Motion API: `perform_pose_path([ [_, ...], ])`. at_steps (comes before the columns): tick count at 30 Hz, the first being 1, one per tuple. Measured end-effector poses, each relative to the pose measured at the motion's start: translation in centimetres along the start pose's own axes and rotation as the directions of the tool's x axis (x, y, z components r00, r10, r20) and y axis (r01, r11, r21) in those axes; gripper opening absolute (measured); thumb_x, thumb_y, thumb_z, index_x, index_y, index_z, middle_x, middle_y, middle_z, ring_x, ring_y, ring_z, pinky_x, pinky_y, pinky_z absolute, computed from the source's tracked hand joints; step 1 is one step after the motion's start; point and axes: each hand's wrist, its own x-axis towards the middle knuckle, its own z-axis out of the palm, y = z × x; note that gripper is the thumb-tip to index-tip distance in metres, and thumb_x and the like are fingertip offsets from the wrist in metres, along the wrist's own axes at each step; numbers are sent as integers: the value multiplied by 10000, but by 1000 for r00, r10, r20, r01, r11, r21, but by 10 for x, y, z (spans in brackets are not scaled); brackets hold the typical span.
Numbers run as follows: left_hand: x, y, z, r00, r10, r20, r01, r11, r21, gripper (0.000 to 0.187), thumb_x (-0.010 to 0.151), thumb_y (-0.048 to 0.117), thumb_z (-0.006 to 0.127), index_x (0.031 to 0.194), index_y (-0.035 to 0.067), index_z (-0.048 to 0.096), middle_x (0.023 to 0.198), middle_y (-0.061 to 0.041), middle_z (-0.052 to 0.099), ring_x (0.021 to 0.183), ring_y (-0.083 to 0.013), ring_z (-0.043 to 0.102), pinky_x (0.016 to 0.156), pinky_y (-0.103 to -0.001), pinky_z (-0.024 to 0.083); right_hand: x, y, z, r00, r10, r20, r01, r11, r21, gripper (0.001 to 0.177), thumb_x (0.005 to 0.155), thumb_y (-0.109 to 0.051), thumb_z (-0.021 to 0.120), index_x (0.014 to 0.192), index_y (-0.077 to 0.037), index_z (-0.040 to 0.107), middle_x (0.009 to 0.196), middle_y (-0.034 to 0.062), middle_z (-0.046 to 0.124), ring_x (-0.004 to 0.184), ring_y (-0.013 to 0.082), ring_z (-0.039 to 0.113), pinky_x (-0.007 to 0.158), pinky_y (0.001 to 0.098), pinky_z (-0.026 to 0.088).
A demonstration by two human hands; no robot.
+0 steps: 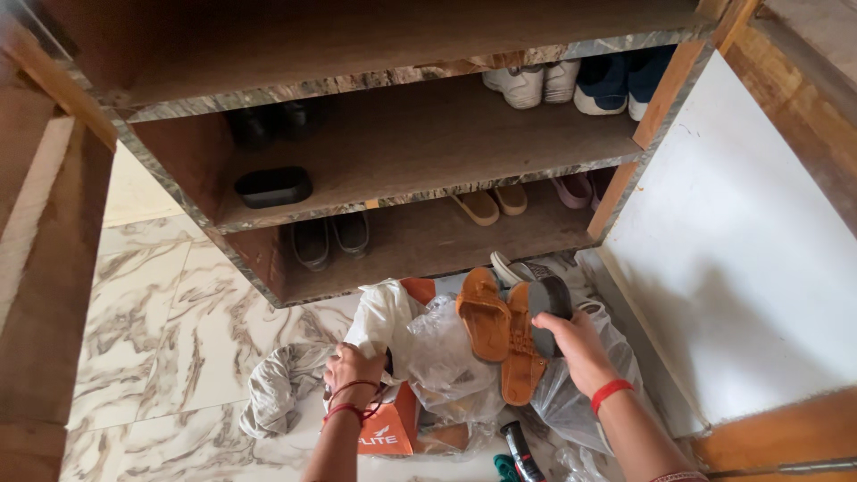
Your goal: The person cleans the soles of several pairs of shoes using a black brush. They scrub the soles of black sneakers, brown sandals, and blue flip-flops, then place the cleaned shoes into a wooden shoe cabinet.
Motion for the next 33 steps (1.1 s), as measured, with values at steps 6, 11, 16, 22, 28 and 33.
perform_pose_path([
  [6,22,-31,19,980,91,179,-76,993,-88,1189,497,392,974,1479,162,343,1489,-190,353,1386,-400,432,1132,-455,464,-19,-29,47,989,-142,-43,98,844,-528,325,714,-279,730,923,-33,698,661,67,643,566,173,608,512,348,511],
  [11,20,-42,6,936,263,236,-266,964,-17,1357,438,295,999,1545,302,214,1500,-209,296,1390,-417,396,1153,-441,435,-52,-35,108,926,47,374,207,767,-608,413,717,-279,677,1079,-85,642,751,69,647,608,169,624,555,341,572],
  [16,-10,-26,-1,977,163,140,-170,985,38,1242,520,422,984,1523,226,279,1466,-185,411,1377,-412,451,1148,-463,432,-61,-2,141,799,82,596,358,732,-580,424,686,-269,697,1076,-103,695,892,97,664,775,230,669,736,371,600],
  [22,-19,-28,-19,934,356,27,-356,934,-5,885,658,380,911,1323,20,450,1356,-182,545,1195,-365,620,990,-442,531,-41,39,135,774,-189,604,590,562,-580,591,604,-290,829,1145,-64,747,1091,201,729,1033,361,666,916,409,531],
  [28,-15,-30,-45,924,363,-123,-371,927,-48,532,788,448,783,1100,38,653,942,-241,737,919,-426,723,826,-502,583,-30,34,141,903,128,410,215,692,-689,501,721,-350,780,1076,1,732,878,154,737,792,252,729,775,363,583],
  [33,-12,-31,-68,934,208,-289,-253,958,-131,513,836,530,719,1069,73,724,922,-274,730,931,-449,711,841,-517,575,-33,13,150,930,202,306,-31,874,-484,390,760,-302,726,1070,-66,699,774,102,683,675,210,650,636,341,542],
])
